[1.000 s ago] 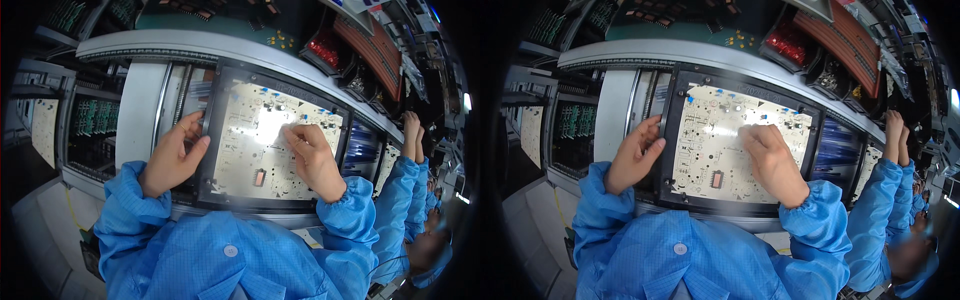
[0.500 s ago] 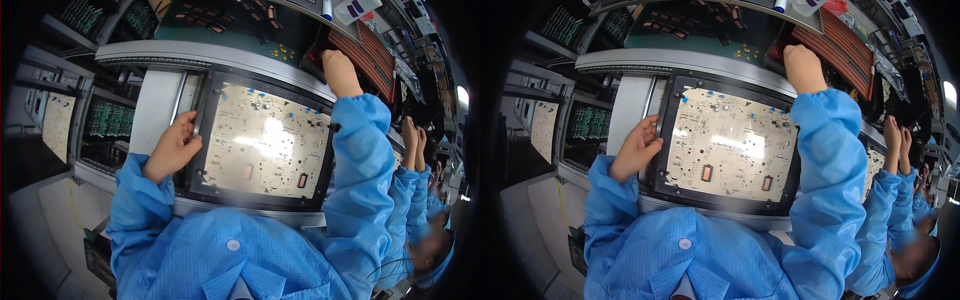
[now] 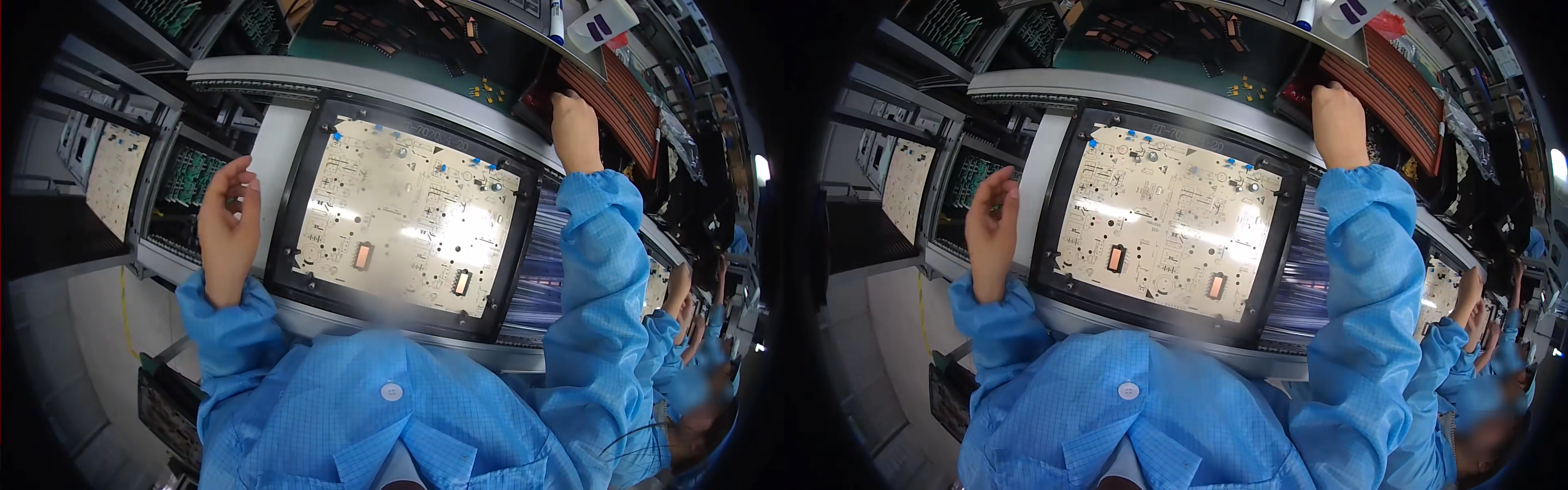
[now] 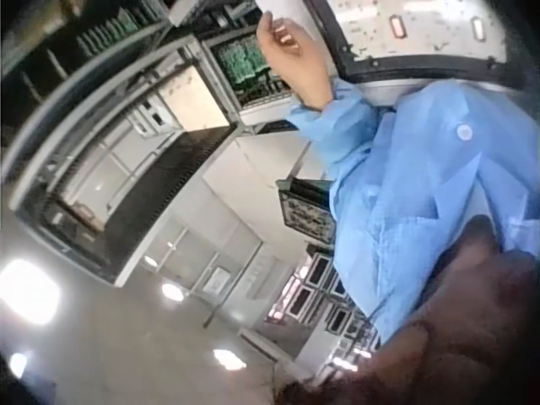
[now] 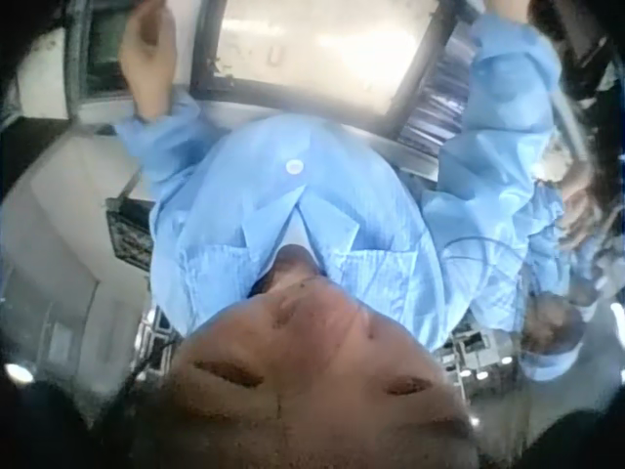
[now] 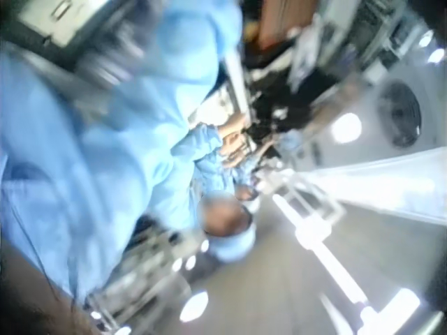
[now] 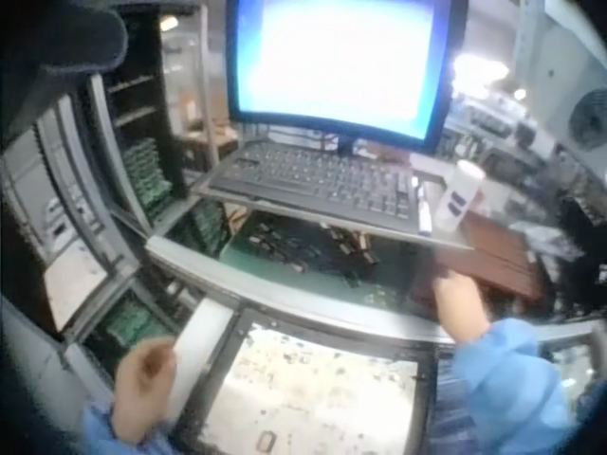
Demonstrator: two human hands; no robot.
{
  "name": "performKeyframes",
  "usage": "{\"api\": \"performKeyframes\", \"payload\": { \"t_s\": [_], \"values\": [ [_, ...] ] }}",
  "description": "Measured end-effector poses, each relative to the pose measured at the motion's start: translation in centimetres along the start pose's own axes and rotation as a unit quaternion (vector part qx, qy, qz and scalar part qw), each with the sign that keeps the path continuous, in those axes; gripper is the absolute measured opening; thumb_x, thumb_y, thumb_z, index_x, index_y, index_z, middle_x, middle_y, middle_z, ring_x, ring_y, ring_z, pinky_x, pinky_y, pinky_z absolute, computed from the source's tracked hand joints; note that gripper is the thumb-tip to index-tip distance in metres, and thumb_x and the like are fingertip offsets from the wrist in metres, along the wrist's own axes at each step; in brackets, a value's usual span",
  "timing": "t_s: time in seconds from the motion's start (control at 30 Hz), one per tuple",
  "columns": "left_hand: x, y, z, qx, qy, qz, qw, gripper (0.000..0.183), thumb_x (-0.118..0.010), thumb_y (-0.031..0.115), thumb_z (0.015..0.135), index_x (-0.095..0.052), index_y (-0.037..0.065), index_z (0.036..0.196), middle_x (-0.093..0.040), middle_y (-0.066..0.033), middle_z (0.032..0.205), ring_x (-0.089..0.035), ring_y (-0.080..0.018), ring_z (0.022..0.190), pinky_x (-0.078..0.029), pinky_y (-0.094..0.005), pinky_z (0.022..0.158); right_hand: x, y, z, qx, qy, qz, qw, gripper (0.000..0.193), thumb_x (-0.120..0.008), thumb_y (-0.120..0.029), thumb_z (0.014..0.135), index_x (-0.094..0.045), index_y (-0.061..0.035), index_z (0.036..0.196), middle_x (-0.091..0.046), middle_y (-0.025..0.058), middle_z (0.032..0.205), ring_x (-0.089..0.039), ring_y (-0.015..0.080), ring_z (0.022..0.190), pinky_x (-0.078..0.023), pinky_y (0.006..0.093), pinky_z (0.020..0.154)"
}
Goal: Assembling electronic components onto printed circuit boards on an industrial production line.
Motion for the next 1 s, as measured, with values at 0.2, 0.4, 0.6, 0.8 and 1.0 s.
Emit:
{"api": "performKeyframes", "payload": {
  "t_s": [0.2, 0.4, 0.6, 0.8, 1.0],
  "values": [
    [-2.8, 4.0, -3.1, 0.079, -0.095, -0.221, 0.967, 0.023, -0.056, 0.013, 0.097, -0.062, 0.0, 0.115, -0.064, -0.0042, 0.099, -0.058, -0.0099, 0.091, -0.046, -0.0226, 0.081, 2.8, -0.1, -1.5, 0.017, 0.121, 0.079, 0.989, 0.025, -0.054, 0.009, 0.076, -0.069, -0.0003, 0.094, -0.064, 0.0191, 0.089, -0.065, 0.0362, 0.076, -0.054, 0.041, 0.071],
    [-13.5, 5.9, -9.2, 0.366, -0.305, -0.644, 0.599, 0.04, -0.038, 0.025, 0.103, -0.047, -0.005, 0.128, -0.058, -0.0168, 0.123, -0.056, -0.0287, 0.119, -0.046, -0.0425, 0.1, 11.1, -13.0, -9.0, 0.101, 0.0, 0.473, 0.875, 0.037, -0.05, 0.02, 0.065, -0.068, 0.0017, 0.091, -0.066, 0.0128, 0.088, -0.066, 0.0199, 0.072, -0.053, 0.028, 0.063],
    [-16.2, 6.6, -10.8, 0.162, -0.414, -0.394, 0.804, 0.028, -0.043, 0.02, 0.102, -0.048, -0.001, 0.12, -0.056, -0.0129, 0.115, -0.058, -0.0212, 0.103, -0.047, -0.0346, 0.096, 11.7, -16.8, -14.2, 0.085, -0.018, 0.465, 0.881, 0.032, -0.065, 0.016, 0.067, -0.073, 0.0004, 0.094, -0.064, 0.0094, 0.099, -0.062, 0.0253, 0.091, -0.055, 0.0302, 0.075],
    [-16.4, 6.4, -11.5, 0.247, -0.453, -0.489, 0.703, 0.024, -0.047, 0.018, 0.102, -0.061, -0.001, 0.107, -0.064, -0.007, 0.1, -0.061, -0.0122, 0.093, -0.049, -0.0254, 0.086, 6.2, -13.3, -17.2, -0.243, -0.14, 0.742, 0.608, 0.024, -0.071, 0.008, 0.076, -0.075, -0.0031, 0.098, -0.064, 0.0067, 0.098, -0.06, 0.015, 0.093, -0.049, 0.0252, 0.083],
    [-15.2, 6.4, -10.5, 0.152, -0.43, -0.351, 0.818, 0.012, -0.058, 0.009, 0.096, -0.064, 0.0, 0.1, -0.064, -0.0012, 0.085, -0.056, -0.0035, 0.077, -0.044, -0.0179, 0.068, 6.1, -14.0, -17.5, -0.241, -0.148, 0.748, 0.6, 0.024, -0.071, 0.008, 0.076, -0.075, -0.0023, 0.097, -0.065, 0.008, 0.099, -0.061, 0.0163, 0.094, -0.049, 0.026, 0.084]
  ]
}}
Point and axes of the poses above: each hand's wrist, its own z-axis towards the middle knuckle, its own x-axis out of the back of the hand, y = z × x, the point moved 7 cm from there along z, towards the middle knuckle
